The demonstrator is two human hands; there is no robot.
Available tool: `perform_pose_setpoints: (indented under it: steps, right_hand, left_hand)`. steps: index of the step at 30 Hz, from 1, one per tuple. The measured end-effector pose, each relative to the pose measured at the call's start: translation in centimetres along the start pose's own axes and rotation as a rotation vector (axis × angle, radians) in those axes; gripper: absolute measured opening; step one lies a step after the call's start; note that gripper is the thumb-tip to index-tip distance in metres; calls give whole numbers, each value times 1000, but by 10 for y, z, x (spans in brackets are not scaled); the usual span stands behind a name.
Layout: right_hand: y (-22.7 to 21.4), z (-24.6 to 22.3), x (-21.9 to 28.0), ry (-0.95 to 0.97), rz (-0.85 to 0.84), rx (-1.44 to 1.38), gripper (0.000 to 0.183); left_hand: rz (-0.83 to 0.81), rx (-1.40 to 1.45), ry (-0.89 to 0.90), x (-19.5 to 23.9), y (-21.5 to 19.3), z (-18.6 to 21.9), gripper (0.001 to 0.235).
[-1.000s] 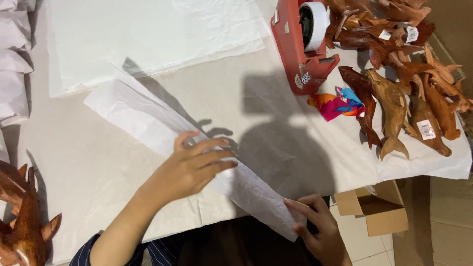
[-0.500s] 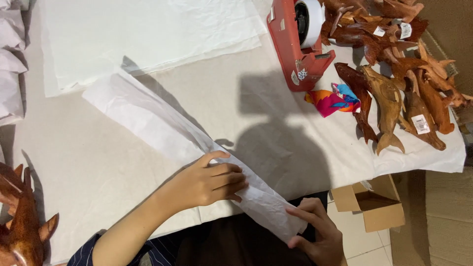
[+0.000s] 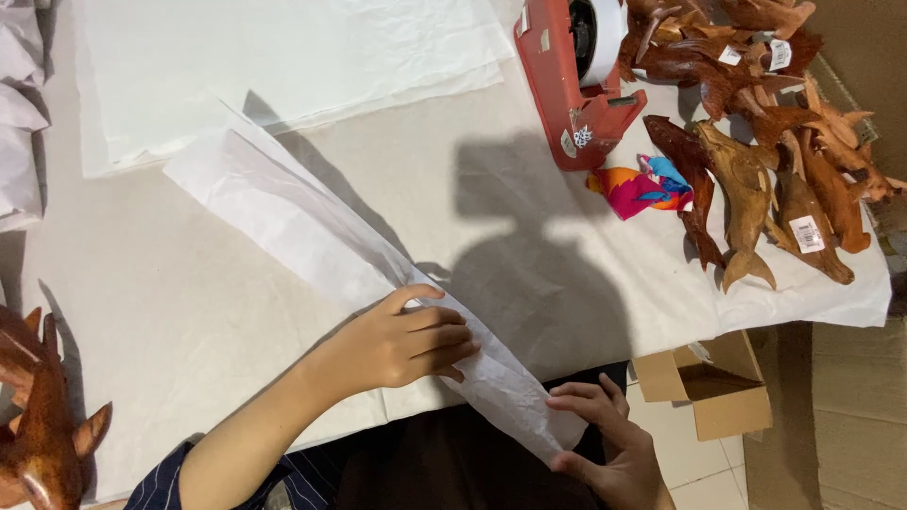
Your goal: Wrapping a small wooden shark sculpture in white protective paper through a series of folds.
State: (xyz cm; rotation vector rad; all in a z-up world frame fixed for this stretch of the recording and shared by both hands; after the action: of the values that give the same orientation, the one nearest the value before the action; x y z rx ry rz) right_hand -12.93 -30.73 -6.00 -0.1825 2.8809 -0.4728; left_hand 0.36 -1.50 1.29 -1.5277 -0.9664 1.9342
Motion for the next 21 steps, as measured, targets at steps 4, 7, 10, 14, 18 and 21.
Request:
perform_pose_setpoints:
  steps: [4,7,10,14,18,21]
  right_hand:
    - [-2,-3,-5,81,-7,17,52]
    - [-1,-9,-16,116,-25,44,47]
    - [-2,-19,-33,188,86,94,28]
    - [-6,-38,-69,62,17,200,26]
    - [-8,-34,-100,318,-63,138,24]
    - [-13,-15,-112,214,-76,56,24]
  left_hand:
    - [-2,-40,8,-1,-2,1,19]
    - [-7,-90,7,-1,0,1,19]
    - [-15,-238,-22,1,3,-3,20]
    - [7,-291,-122,1,0,-11,24]
    - [80,-325,-179,2,-6,-20,27]
    - [63,-355,-194,5,-4,-21,31]
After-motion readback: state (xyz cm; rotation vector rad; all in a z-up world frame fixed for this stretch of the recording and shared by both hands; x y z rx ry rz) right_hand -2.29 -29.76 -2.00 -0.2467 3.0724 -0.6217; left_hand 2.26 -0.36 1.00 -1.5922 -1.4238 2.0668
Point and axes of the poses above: each hand's wrist, its own x-axis away from the middle knuckle, its own y-axis out of the palm, z = x × y, the point moved 2 cm from there along -x, towards the middle knuckle, and after that the axes turned 5 degrees about -y, right-handed, at the moved point
